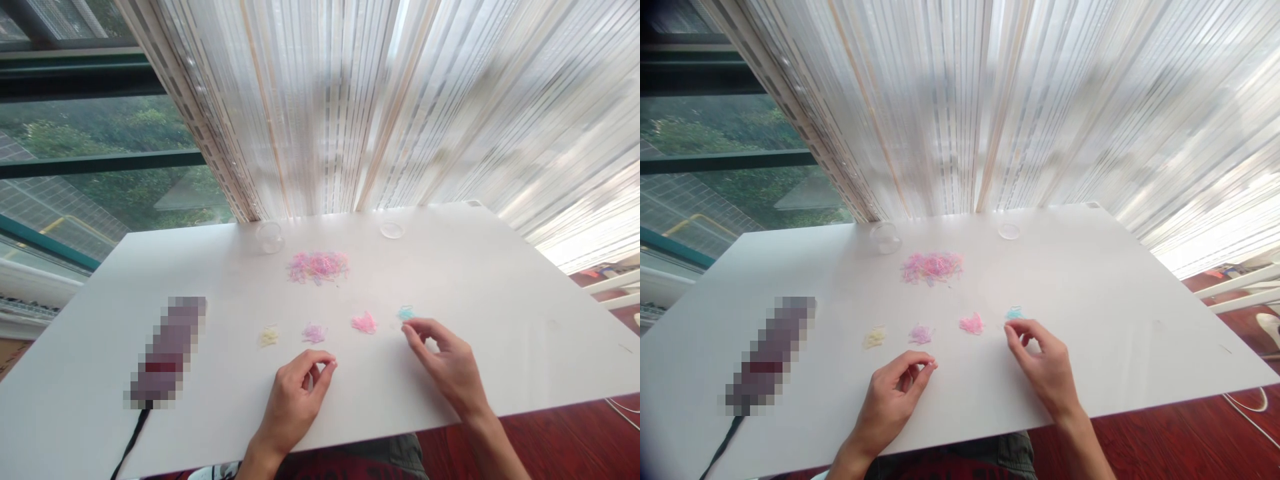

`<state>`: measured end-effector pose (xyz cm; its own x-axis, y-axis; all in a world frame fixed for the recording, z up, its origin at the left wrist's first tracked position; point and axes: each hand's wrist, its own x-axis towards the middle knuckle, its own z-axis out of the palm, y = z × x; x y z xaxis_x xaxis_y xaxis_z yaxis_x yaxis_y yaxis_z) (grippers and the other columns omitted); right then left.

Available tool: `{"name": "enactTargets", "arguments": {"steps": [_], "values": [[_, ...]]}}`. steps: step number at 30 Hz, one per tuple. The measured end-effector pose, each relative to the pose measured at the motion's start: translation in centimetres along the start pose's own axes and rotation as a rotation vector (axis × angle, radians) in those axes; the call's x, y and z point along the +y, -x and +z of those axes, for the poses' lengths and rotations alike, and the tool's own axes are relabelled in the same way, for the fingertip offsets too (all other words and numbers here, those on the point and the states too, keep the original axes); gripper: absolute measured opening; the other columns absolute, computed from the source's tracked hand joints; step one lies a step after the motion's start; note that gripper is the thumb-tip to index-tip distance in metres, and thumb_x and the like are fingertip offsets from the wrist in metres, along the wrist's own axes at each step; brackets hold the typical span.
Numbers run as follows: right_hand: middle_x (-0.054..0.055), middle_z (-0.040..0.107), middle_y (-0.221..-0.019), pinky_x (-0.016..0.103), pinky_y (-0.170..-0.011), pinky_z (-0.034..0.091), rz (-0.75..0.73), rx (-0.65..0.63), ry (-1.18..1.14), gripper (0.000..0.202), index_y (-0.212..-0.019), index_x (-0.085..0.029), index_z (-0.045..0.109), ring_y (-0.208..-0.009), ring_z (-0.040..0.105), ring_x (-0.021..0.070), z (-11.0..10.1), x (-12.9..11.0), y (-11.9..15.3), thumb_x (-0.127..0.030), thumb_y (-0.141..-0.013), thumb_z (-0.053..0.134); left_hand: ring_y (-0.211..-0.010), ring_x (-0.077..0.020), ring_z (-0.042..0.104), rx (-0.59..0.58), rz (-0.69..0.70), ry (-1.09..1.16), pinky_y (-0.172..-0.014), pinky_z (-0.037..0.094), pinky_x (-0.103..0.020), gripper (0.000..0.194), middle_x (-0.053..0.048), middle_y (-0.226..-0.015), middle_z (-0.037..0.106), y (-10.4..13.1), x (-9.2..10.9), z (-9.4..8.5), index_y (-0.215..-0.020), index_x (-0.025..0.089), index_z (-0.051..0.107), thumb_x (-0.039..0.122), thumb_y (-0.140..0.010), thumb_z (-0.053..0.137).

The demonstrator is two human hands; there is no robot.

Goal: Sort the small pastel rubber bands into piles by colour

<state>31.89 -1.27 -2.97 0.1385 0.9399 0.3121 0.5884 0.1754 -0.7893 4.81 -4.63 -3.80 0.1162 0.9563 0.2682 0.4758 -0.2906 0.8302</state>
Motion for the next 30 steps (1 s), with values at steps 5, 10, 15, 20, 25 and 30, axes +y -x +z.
{"name": "enactTargets", "arguments": {"steps": [5, 10, 15, 20, 25, 30], "values": [[0.006, 0.078, -0.085, 0.032, -0.064, 0.056, 0.111, -0.001, 0.113, 0.034, -0.090, -0.022, 0.077, -0.063, 0.063, 0.0183, -1.9, 2.3, -2.2, -0.054, -0.092, 0.065, -0.055, -0.0100, 0.058, -0.012, 0.020, -0.012, -0.055, 0.049, -0.019, 0.009, 0.003, -0.073, 0.071, 0.1, -0.1, 0.0, -0.096, 0.022, 0.074, 0.024, -0.098, 0.065], [0.006, 0.075, -0.082, 0.033, -0.063, 0.054, 0.077, -0.042, 0.167, 0.040, -0.090, -0.022, 0.078, -0.062, 0.061, 0.0184, -1.8, 2.5, -3.0, -0.058, -0.094, 0.060, -0.054, -0.0102, 0.058, -0.011, 0.023, -0.029, -0.055, 0.049, -0.019, 0.010, 0.003, -0.073, 0.072, 0.1, -0.2, 0.1, -0.098, 0.022, 0.074, 0.025, -0.099, 0.065], [0.006, 0.076, -0.086, 0.033, -0.063, 0.053, 0.072, -0.026, 0.168, 0.038, -0.092, -0.022, 0.078, -0.063, 0.061, 0.0179, -1.9, 2.5, -2.8, -0.055, -0.095, 0.060, -0.053, -0.0102, 0.056, 0.005, 0.025, -0.033, -0.055, 0.049, -0.019, 0.011, 0.003, -0.071, 0.070, 0.1, -0.3, 0.2, -0.100, 0.022, 0.075, 0.026, -0.100, 0.065], [0.003, 0.073, -0.080, 0.028, -0.058, 0.050, -0.012, 0.032, 0.095, 0.025, -0.091, -0.022, 0.075, -0.061, 0.058, 0.0161, -0.5, 0.1, -0.7, -0.040, -0.100, 0.060, -0.052, -0.0105, 0.057, 0.024, 0.015, -0.031, -0.054, 0.050, -0.020, 0.012, 0.003, -0.069, 0.069, 0.0, -0.4, 0.2, -0.101, 0.021, 0.076, 0.029, -0.100, 0.066], [0.002, 0.071, -0.080, 0.025, -0.062, 0.052, -0.172, -0.236, -0.079, 0.015, -0.102, -0.021, 0.074, -0.067, 0.063, 0.0153, 3.5, -4.0, 2.1, -0.030, -0.100, 0.062, -0.052, -0.0113, 0.060, 0.017, 0.009, -0.020, -0.055, 0.052, -0.020, 0.015, 0.001, -0.071, 0.072, -0.1, -0.4, 0.2, -0.104, 0.020, 0.075, 0.030, -0.100, 0.065], [0.003, 0.072, -0.078, 0.025, -0.062, 0.052, -0.140, -0.367, -0.150, 0.014, -0.093, -0.021, 0.075, -0.069, 0.065, 0.0162, 6.2, -5.8, 2.7, -0.034, -0.096, 0.070, -0.054, -0.0111, 0.063, -0.024, 0.068, -0.007, -0.057, 0.054, -0.020, 0.016, -0.001, -0.080, 0.077, 0.1, -0.4, 0.2, -0.111, 0.021, 0.073, 0.027, -0.101, 0.062]]}}
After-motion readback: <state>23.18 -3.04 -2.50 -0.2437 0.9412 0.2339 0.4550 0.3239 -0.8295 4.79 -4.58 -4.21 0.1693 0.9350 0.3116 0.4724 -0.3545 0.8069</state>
